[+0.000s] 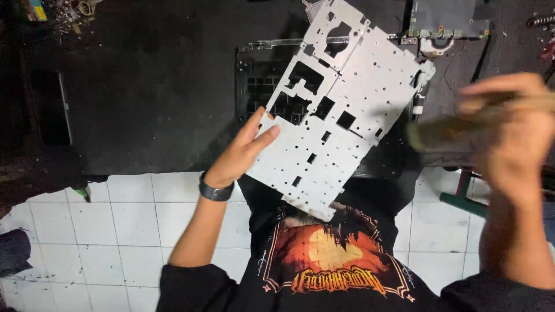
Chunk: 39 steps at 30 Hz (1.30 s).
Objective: Disassembling a laptop by removing internal components and the metal chassis using a screwdriver and then cleaning it with a brush.
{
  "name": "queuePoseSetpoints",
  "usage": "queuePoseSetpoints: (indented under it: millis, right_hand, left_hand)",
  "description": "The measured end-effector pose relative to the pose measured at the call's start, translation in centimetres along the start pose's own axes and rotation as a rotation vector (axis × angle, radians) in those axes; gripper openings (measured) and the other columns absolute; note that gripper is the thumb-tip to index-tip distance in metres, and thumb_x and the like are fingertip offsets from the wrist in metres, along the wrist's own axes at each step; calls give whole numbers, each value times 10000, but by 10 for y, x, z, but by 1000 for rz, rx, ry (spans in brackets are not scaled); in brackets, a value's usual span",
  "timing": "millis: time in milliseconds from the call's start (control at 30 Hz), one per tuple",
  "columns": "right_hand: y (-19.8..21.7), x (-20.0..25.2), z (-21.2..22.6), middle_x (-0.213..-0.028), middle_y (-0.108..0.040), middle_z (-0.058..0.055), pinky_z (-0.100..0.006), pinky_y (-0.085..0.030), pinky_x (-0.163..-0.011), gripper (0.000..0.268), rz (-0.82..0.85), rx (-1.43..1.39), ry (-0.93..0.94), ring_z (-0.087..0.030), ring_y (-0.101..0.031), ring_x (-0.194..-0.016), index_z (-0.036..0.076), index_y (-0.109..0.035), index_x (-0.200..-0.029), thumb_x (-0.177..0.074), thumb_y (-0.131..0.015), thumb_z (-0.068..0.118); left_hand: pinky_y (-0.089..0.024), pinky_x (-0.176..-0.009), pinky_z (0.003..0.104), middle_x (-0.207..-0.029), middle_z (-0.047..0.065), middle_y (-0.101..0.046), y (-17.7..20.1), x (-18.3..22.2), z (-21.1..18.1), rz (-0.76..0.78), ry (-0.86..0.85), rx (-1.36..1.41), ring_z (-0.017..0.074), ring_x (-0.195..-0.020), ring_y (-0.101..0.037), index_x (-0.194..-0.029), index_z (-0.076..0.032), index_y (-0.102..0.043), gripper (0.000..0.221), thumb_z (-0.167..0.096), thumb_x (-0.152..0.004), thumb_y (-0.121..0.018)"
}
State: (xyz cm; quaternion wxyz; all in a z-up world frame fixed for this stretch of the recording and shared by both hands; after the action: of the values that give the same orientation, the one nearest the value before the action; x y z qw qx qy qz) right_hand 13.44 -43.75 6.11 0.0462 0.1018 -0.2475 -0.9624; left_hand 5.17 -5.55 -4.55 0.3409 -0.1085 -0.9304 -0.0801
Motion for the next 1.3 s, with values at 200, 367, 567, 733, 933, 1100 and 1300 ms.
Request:
queuePoseSetpoints:
  millis: [200, 367, 567, 733, 933, 1100, 1300]
  right_hand:
    - [-84, -41, 34, -1058, -747, -202, -273, -421, -472, 124, 301, 374, 365, -178, -588, -638, -141, -663, -1185, -1147, -775, -105]
    - [-161, 0, 87, -925, -785, -30, -212, -713, -774, 398, 621, 97, 351, -194, -767, -864, 124, -719, -919, -903, -513, -217]
    - [-160, -47, 87, -1056, -800, -100, -200, -288, -210, 349, 588, 476, 443, -90, -450, -295, 177, -738, -1139, -1150, -396, 245]
    - [-157, -28, 76, -1029, -764, -21, -367, -549, -772, 182, 470, 497, 513, -226, -721, -921, 112, -624, -1047, -1064, -744, -23]
    - [-182, -32, 86, -847, -757, -103, -289, -565, -526, 222, 787, 301, 212, -192, -688, -602, 114, -734, -955, -1024, -593, 270]
    - [-137, -60, 63, -1105, -807, -2, -428, -461, -865, 150, 61, 685, 633, -292, -637, -975, 147, -732, -1092, -1138, -836, 49]
    - [-213, -29, 85, -991, -772, -50, -311, -680, -759, 183, 992, 64, 472, -197, -769, -830, 147, -727, -1094, -1013, -577, 213]
  left_hand:
    - [-263, -1199, 301, -1342, -9, -488, -20, 0, -23, 19, -329, 123, 95, -1360, -406, -1218, -156, -468, 299, -412, -1064, -454]
    - [-141, -1279, 502, -1691, 68, -260, -25, -2, -29, -23, -430, 67, 273, -1606, -179, -1563, -179, -314, 562, -430, -1076, -440]
    - [-147, -1264, 505, -1589, 40, -430, -24, -2, -24, -88, -399, 62, 236, -1532, -343, -1470, -177, -434, 464, -413, -1071, -453]
    - [-166, -1274, 491, -1585, 63, -462, -22, -4, -21, -127, -395, 91, 257, -1540, -349, -1465, -163, -476, 488, -422, -1051, -482]
    - [-217, -1237, 573, -1587, 168, -434, -24, -7, -18, -146, -405, 132, 347, -1525, -322, -1525, -111, -441, 533, -363, -1062, -519]
    - [-313, -1233, 441, -1515, 95, -555, -21, -6, -16, -239, -399, -2, 232, -1388, -556, -1476, -130, -479, 515, -402, -1040, -513]
    - [-320, -1237, 442, -1583, 150, -483, -18, -11, 0, -269, -326, 68, 332, -1474, -457, -1558, -159, -360, 655, -421, -996, -572]
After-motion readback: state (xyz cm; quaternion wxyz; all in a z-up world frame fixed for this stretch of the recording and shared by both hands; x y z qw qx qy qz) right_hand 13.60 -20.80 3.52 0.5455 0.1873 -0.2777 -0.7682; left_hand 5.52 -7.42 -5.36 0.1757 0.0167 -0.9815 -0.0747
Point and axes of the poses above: each hand's wrist, its own x-axis away from the middle knuckle, its own y-axis out of the back of the hand, z = x × y, the point moved 10 cm from there along -x, towards the middle knuckle
